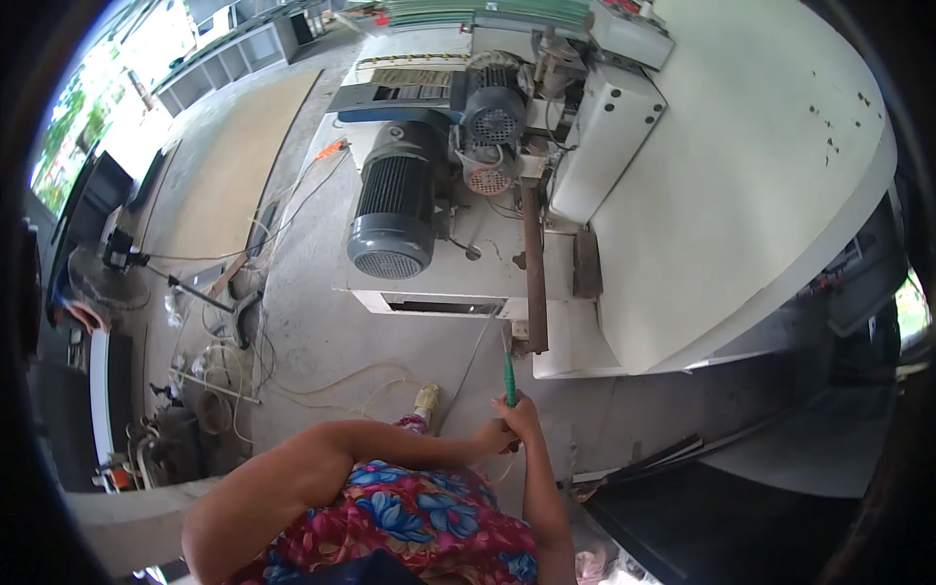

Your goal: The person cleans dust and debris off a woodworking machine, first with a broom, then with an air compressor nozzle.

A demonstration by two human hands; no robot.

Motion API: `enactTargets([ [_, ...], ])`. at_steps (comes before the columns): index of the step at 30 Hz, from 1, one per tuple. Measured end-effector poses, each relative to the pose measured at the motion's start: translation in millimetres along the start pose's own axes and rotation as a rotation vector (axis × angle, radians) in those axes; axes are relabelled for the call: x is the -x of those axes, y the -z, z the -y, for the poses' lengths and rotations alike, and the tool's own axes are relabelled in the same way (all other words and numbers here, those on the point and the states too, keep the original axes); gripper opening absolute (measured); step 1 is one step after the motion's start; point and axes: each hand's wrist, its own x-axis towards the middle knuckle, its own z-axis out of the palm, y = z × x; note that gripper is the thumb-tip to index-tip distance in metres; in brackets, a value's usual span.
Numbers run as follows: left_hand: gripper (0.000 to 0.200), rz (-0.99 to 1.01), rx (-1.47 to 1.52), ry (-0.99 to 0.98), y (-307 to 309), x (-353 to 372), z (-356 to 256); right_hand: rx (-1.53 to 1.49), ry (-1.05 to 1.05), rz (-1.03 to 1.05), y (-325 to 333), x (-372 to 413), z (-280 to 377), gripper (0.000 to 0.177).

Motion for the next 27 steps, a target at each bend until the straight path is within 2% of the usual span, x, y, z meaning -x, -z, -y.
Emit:
enactTargets([
  [2,0.018,0.014,0.073,0.013,-3,-8,10,-0.037,0.095,-0.049,-4,3,-5,0.053],
  [5,0.018,-0.013,0.113,0.058,-7,5,8,-0.108,-0.042,0.114,1,24,16,0.056],
  [6,0.019,-0.031,0.117,0.077,-8,10,7,-0.132,-0.023,0.132,0,22,6,0.056],
  [8,0.021,-0.044,0.22,0.043,-13,-5,29,-0.184,0.014,0.169,-4,17,-18,0.054],
  [12,0.023,-0.056,0.317,-0.04,-17,-1,34,-0.167,0.027,0.22,0,22,-11,0.05],
  [14,0.024,-0.104,0.27,-0.051,-18,0,34,-0.141,0.063,0.221,3,24,-3,0.049],
  [17,0.025,-0.148,0.204,-0.09,-17,8,31,-0.084,0.063,0.256,8,22,-2,0.058],
  [21,0.027,-0.188,0.23,-0.137,-24,8,36,0.111,0.163,0.117,8,18,-19,0.075],
  [23,0.03,-0.119,0.123,-0.101,-22,9,34,0.141,0.162,0.07,10,30,-7,0.083],
  [27,0.031,-0.082,-0.014,-0.135,-25,11,26,0.153,0.196,-0.002,17,26,-23,0.083],
])
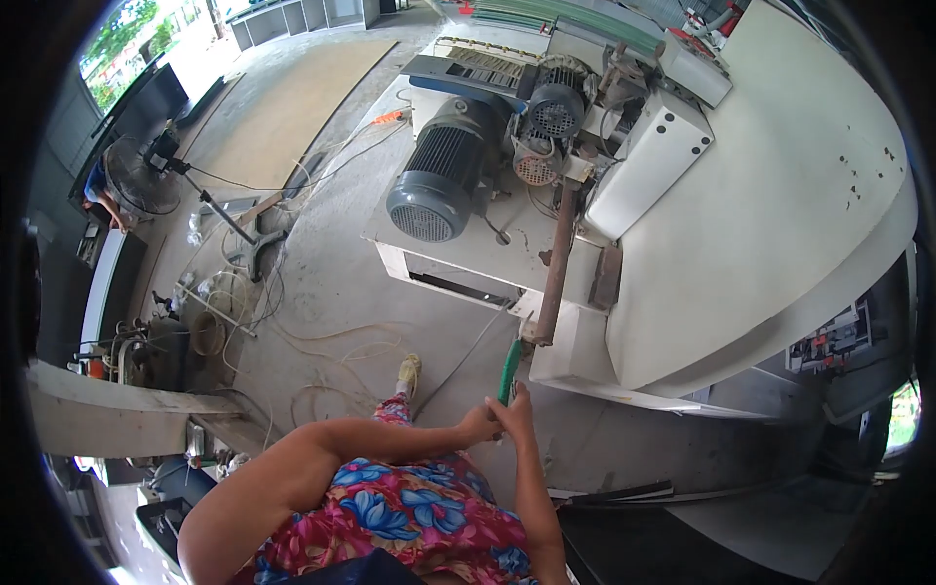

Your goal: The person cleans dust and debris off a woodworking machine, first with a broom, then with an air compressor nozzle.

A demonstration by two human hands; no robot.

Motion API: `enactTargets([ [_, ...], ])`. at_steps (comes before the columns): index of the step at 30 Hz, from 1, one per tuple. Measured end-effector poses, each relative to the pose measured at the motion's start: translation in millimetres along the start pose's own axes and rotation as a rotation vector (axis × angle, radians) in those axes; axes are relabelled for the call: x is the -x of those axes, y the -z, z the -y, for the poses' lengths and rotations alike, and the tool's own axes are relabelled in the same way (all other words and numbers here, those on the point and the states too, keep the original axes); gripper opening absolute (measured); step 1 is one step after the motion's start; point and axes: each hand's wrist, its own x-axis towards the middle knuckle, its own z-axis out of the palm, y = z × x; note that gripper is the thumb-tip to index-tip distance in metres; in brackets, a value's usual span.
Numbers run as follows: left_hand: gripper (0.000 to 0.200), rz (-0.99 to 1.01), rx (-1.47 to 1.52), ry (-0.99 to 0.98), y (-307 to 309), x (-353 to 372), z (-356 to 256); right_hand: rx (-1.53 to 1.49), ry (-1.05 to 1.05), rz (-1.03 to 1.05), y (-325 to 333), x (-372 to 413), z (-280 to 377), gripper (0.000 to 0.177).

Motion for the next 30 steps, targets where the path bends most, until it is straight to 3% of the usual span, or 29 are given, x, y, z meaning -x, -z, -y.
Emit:
enactTargets([
  [3,0.029,-0.093,0.006,-0.116,-9,9,-8,-0.006,0.046,-0.147,3,12,4,0.081],
  [13,0.024,0.01,-0.15,-0.183,-26,-5,-2,-0.113,0.066,-0.263,19,38,0,0.071],
  [16,0.026,-0.061,-0.2,-0.258,-19,0,-7,-0.233,0.048,-0.253,16,40,13,0.066],
  [19,0.028,-0.132,-0.164,-0.306,-1,12,-20,-0.159,0.368,-0.369,5,29,25,0.062],
  [22,0.023,-0.251,-0.076,-0.476,26,28,-36,-0.235,0.373,-0.23,-1,18,65,0.062],
  [25,0.027,-0.31,0.096,-0.517,55,11,-18,-0.239,0.362,-0.059,-16,1,113,0.062],
  [28,0.03,-0.427,0.07,-0.481,102,28,-28,-0.171,0.581,0.038,-50,-36,146,0.062],
  [29,0.031,-0.507,0.143,-0.548,111,7,-6,-0.117,0.604,0.066,-61,-46,165,0.061],
  [30,0.03,-0.53,0.217,-0.483,127,4,-2,-0.022,0.593,0.135,-77,-62,181,0.061],
])
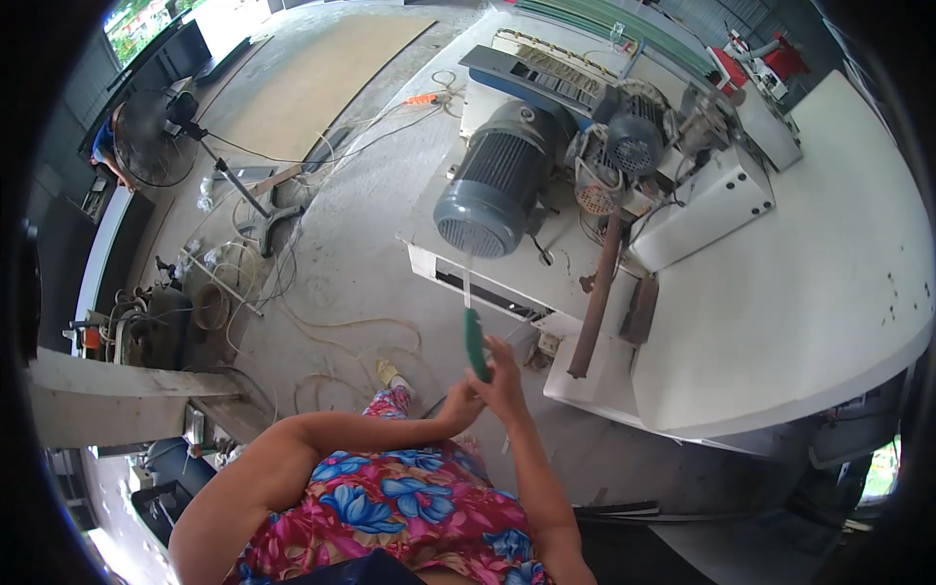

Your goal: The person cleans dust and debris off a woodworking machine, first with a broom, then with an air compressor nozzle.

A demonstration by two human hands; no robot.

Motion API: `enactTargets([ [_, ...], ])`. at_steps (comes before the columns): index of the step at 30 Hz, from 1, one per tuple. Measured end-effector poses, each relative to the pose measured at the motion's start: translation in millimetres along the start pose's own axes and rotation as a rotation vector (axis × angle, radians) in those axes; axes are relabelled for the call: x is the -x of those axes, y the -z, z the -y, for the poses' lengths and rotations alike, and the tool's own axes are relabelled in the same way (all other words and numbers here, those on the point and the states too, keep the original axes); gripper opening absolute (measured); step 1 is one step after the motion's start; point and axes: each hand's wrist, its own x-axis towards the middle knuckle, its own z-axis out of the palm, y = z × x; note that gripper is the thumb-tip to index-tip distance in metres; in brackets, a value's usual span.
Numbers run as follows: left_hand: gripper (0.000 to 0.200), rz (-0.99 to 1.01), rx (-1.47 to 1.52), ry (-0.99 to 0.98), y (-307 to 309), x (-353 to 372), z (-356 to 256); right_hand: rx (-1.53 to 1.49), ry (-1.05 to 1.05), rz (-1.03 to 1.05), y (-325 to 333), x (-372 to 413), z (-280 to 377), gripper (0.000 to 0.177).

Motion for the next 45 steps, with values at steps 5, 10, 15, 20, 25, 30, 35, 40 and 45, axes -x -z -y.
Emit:
enactTargets([
  [5,0.022,-0.242,0.368,0.452,83,-45,-3,0.132,0.021,0.371,-102,-99,-27,0.058],
  [10,0.018,-0.641,0.503,0.628,162,-75,31,0.128,-0.118,0.793,-224,-157,-40,0.06],
  [15,0.02,-0.696,0.355,0.611,228,-91,38,0.209,-0.134,0.837,-288,-191,-24,0.057],
  [20,0.027,-0.615,0.29,0.604,269,-116,37,0.111,-0.236,0.557,-309,-217,-11,0.048],
  [25,0.034,-0.393,-0.045,0.491,303,-139,46,0.05,-0.337,0.273,-317,-230,-15,0.045],
  [30,0.027,-0.246,0.046,0.394,321,-146,38,0.193,-0.348,0.128,-325,-233,-21,0.068],
  [35,0.024,-0.262,0.115,0.369,334,-151,49,0.216,-0.367,0.186,-330,-244,-17,0.077],
  [40,0.023,-0.365,0.166,0.398,358,-158,31,0.231,-0.223,0.36,-346,-275,-10,0.079],
  [45,0.018,-0.454,0.412,0.418,387,-190,31,0.319,-0.136,0.502,-365,-332,11,0.075],
])
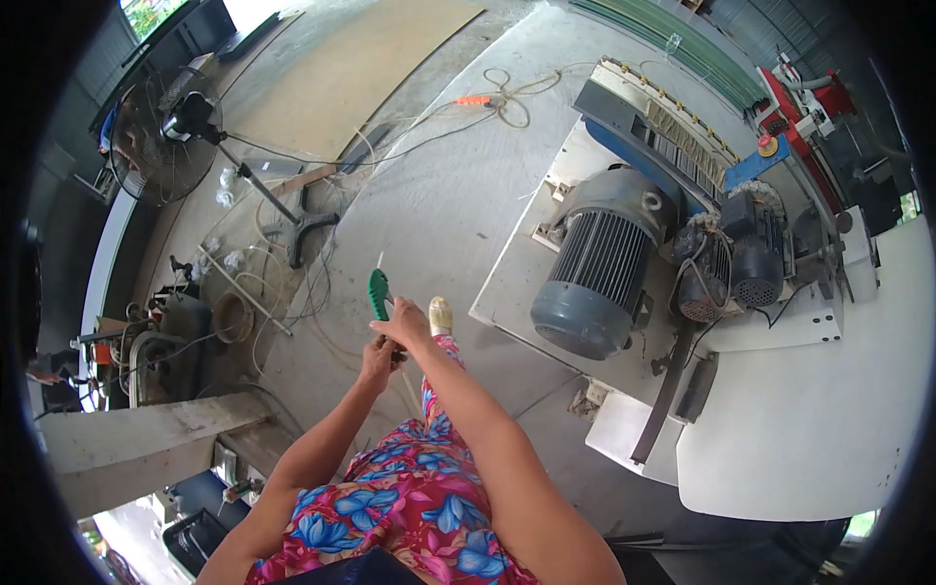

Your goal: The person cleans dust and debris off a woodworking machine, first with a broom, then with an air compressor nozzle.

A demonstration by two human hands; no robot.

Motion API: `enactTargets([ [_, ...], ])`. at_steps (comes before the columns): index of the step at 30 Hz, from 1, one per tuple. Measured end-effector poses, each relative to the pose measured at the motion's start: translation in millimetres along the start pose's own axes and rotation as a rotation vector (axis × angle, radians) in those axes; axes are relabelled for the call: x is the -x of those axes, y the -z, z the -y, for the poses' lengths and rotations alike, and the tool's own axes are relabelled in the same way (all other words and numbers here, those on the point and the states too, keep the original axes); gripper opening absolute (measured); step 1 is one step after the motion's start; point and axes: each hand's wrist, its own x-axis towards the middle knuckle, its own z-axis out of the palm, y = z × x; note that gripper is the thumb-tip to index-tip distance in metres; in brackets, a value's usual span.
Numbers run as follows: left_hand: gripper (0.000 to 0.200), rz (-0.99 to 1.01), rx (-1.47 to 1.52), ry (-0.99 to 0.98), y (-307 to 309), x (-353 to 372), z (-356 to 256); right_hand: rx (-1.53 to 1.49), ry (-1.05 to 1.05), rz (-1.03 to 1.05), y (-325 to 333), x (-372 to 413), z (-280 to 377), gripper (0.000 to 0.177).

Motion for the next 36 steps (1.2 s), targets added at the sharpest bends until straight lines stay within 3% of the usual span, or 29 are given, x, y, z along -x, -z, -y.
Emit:
enactTargets([
  [5,0.016,0.035,0.146,0.003,6,-61,-45,0.084,-0.055,0.066,20,-70,32,0.066],
  [16,0.024,0.063,-0.184,0.055,-33,-234,-141,0.069,-0.282,-0.103,64,-243,12,0.044],
  [23,0.025,0.17,-0.385,-0.071,-79,-306,-195,-0.059,-0.429,-0.253,105,-314,-17,0.043],
  [28,0.026,0.295,-0.458,0.155,-98,-326,-198,-0.171,-0.685,-0.017,141,-310,-39,0.064],
  [31,0.025,0.341,-0.548,0.214,-105,-327,-184,-0.124,-0.709,-0.115,125,-299,-61,0.069],
  [34,0.03,0.351,-0.563,-0.022,-111,-332,-179,-0.083,-0.538,-0.39,113,-300,-75,0.068],
  [36,0.032,0.279,-0.601,-0.24,-120,-339,-180,-0.132,-0.395,-0.463,124,-312,-72,0.064],
])
